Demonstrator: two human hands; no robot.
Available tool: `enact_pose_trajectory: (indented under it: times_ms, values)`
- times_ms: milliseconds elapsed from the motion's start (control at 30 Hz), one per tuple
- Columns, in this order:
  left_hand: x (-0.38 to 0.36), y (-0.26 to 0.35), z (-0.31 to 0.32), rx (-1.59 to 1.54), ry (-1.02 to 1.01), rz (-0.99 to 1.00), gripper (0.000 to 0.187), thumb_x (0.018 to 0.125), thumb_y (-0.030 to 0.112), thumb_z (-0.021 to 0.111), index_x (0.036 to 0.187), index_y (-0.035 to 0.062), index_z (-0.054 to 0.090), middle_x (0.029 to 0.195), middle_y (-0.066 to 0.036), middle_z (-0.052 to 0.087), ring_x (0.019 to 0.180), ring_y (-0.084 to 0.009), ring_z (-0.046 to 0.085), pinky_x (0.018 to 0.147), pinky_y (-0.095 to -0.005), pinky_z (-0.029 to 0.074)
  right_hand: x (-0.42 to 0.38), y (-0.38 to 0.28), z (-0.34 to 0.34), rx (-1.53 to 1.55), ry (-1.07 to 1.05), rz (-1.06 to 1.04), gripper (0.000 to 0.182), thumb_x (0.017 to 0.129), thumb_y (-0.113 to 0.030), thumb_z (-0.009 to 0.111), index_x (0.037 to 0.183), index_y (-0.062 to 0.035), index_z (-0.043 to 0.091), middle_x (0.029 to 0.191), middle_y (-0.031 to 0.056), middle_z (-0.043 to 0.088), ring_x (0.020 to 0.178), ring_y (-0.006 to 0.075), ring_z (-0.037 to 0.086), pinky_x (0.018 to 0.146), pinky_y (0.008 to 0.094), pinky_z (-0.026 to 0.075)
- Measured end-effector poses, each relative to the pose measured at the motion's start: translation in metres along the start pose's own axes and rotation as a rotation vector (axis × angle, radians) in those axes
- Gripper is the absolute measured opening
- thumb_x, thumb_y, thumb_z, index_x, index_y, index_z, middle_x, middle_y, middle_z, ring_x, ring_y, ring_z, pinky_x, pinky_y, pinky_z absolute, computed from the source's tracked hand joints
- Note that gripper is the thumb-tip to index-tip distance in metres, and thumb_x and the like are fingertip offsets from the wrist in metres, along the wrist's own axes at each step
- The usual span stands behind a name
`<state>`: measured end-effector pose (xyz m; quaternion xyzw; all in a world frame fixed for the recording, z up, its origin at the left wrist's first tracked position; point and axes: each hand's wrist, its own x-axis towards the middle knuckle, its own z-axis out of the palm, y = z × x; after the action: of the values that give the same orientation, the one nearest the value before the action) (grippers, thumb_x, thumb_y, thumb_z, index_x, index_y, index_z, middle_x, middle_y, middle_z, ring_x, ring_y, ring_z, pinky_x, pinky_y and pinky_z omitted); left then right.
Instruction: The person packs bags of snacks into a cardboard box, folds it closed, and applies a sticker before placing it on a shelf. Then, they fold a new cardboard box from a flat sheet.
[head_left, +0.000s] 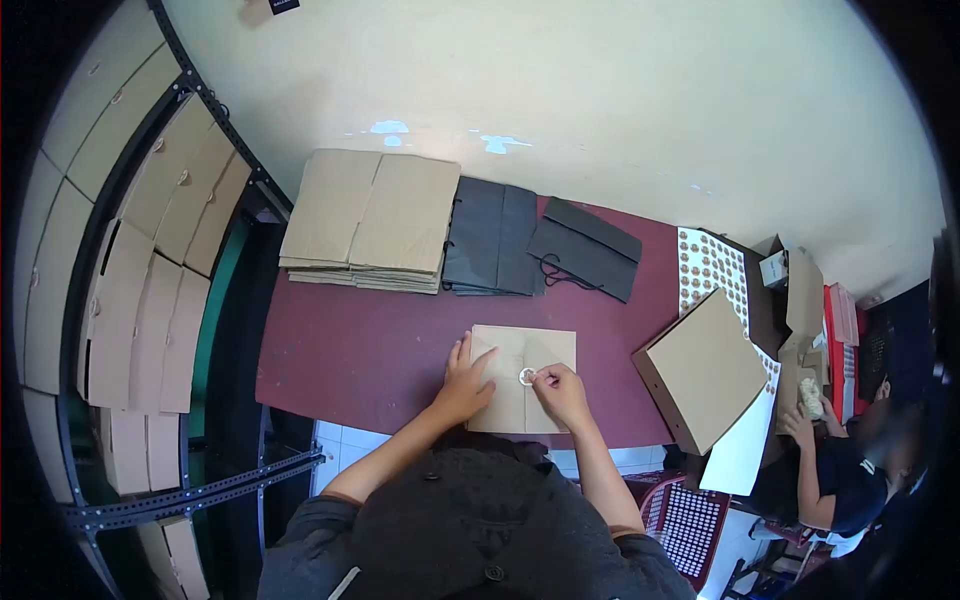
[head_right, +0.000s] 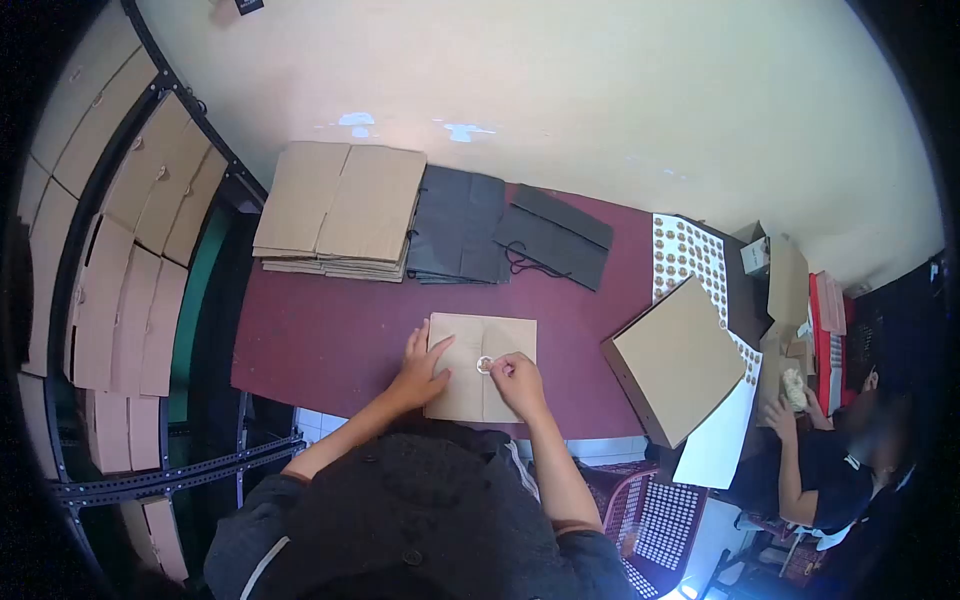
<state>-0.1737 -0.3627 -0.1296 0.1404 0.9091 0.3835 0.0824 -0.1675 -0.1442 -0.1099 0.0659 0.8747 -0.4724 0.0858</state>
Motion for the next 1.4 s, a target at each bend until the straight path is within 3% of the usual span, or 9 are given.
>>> enact_pose_trajectory:
  times_ms: [233, 333, 433, 633, 867, 1000, 1067, 1300, 1400]
  values:
    - [0.015, -0.008, 0.027, 0.027, 0.053, -0.003, 0.07, 0.082, 0.031, 0.063, 0.144, 0.0227, 0.032, 0.15, -0.028, 0.002, 0.135, -0.0516, 0.012, 0.105, -0.0667, 0.016, 0.008, -0.008, 0.002, -0.181, -0.081, 0.004, 0.017, 0.078, -0.02, 0.067, 0.081, -0.0028, 0.069, 0.084, 0.0154, 0.06, 0.079, 0.0299, 0.06, 0.071, 0.0391, 0.048]
    - [0.016, -0.006, 0.029, 0.003, 0.052, -0.064, 0.075, 0.081, 0.039, 0.064, 0.145, 0.0239, 0.027, 0.151, -0.026, 0.002, 0.135, -0.0512, 0.012, 0.104, -0.0693, 0.013, 0.009, -0.005, 0.009, -0.31, -0.027, -0.065, 0.022, 0.078, -0.022, 0.069, 0.079, -0.0004, 0.068, 0.08, 0.0153, 0.06, 0.073, 0.0282, 0.061, 0.067, 0.0371, 0.048]
    - [0.016, 0.014, 0.02, 0.14, -0.007, -0.175, 0.081, 0.079, 0.049, 0.065, 0.146, 0.0236, 0.026, 0.151, -0.025, 0.003, 0.135, -0.0506, 0.013, 0.102, -0.0723, 0.01, 0.009, 0.0, 0.012, -0.3, -0.004, -0.075, 0.019, 0.077, -0.019, 0.067, 0.077, 0.0001, 0.067, 0.078, 0.0179, 0.06, 0.073, 0.032, 0.061, 0.067, 0.0394, 0.049]
    - [0.017, 0.012, 0.028, 0.214, 0.054, -0.157, 0.087, 0.076, 0.057, 0.064, 0.146, 0.0233, 0.025, 0.151, -0.025, 0.007, 0.135, -0.0491, 0.016, 0.101, -0.0742, 0.008, 0.007, -0.002, 0.018, -0.245, 0.05, -0.052, 0.02, 0.075, -0.014, 0.067, 0.07, 0.0048, 0.065, 0.072, 0.0214, 0.062, 0.069, 0.0318, 0.063, 0.065, 0.0394, 0.05]
    - [0.018, 0.013, 0.027, 0.227, 0.032, -0.158, 0.089, 0.077, 0.059, 0.062, 0.148, 0.0238, 0.022, 0.151, -0.027, 0.004, 0.134, -0.0494, 0.018, 0.101, -0.0737, 0.007, 0.011, 0.008, 0.023, -0.213, 0.057, -0.018, 0.019, 0.074, -0.013, 0.068, 0.069, 0.0048, 0.065, 0.072, 0.0215, 0.062, 0.069, 0.0317, 0.063, 0.066, 0.039, 0.05]
    - [0.017, 0.012, 0.028, 0.255, 0.064, -0.147, 0.09, 0.073, 0.055, 0.066, 0.146, 0.0218, 0.026, 0.15, -0.026, 0.009, 0.133, -0.0476, 0.02, 0.102, -0.0727, 0.01, 0.013, 0.006, 0.026, -0.315, 0.069, -0.017, 0.018, 0.073, -0.013, 0.069, 0.069, 0.004, 0.065, 0.073, 0.0211, 0.063, 0.069, 0.0321, 0.064, 0.066, 0.0377, 0.051]
    - [0.018, 0.011, 0.027, 0.253, 0.012, -0.162, 0.092, 0.075, 0.056, 0.065, 0.148, 0.0244, 0.02, 0.151, -0.027, 0.002, 0.134, -0.0492, 0.019, 0.101, -0.0732, 0.008, 0.012, 0.001, 0.023, -0.294, 0.07, -0.001, 0.018, 0.073, -0.014, 0.068, 0.068, 0.0035, 0.066, 0.069, 0.0204, 0.063, 0.066, 0.0321, 0.064, 0.065, 0.0381, 0.051]
    - [0.018, 0.01, 0.029, 0.247, 0.035, -0.159, 0.093, 0.073, 0.053, 0.067, 0.148, 0.0246, 0.021, 0.151, -0.027, 0.002, 0.133, -0.0485, 0.021, 0.101, -0.0731, 0.009, 0.006, -0.012, 0.025, -0.358, 0.074, -0.002, 0.027, 0.072, -0.019, 0.071, 0.065, 0.0043, 0.061, 0.063, 0.0206, 0.062, 0.063, 0.034, 0.064, 0.064, 0.0411, 0.051]
    - [0.018, 0.014, 0.026, 0.235, 0.053, -0.161, 0.09, 0.072, 0.051, 0.068, 0.146, 0.0217, 0.026, 0.15, -0.027, 0.008, 0.135, -0.0471, 0.018, 0.102, -0.0727, 0.01, 0.003, -0.024, 0.015, -0.579, 0.183, 0.039, 0.042, 0.071, -0.032, 0.077, 0.087, 0.0012, 0.056, 0.074, 0.0184, 0.061, 0.078, 0.0383, 0.06, 0.073, 0.0421, 0.049]
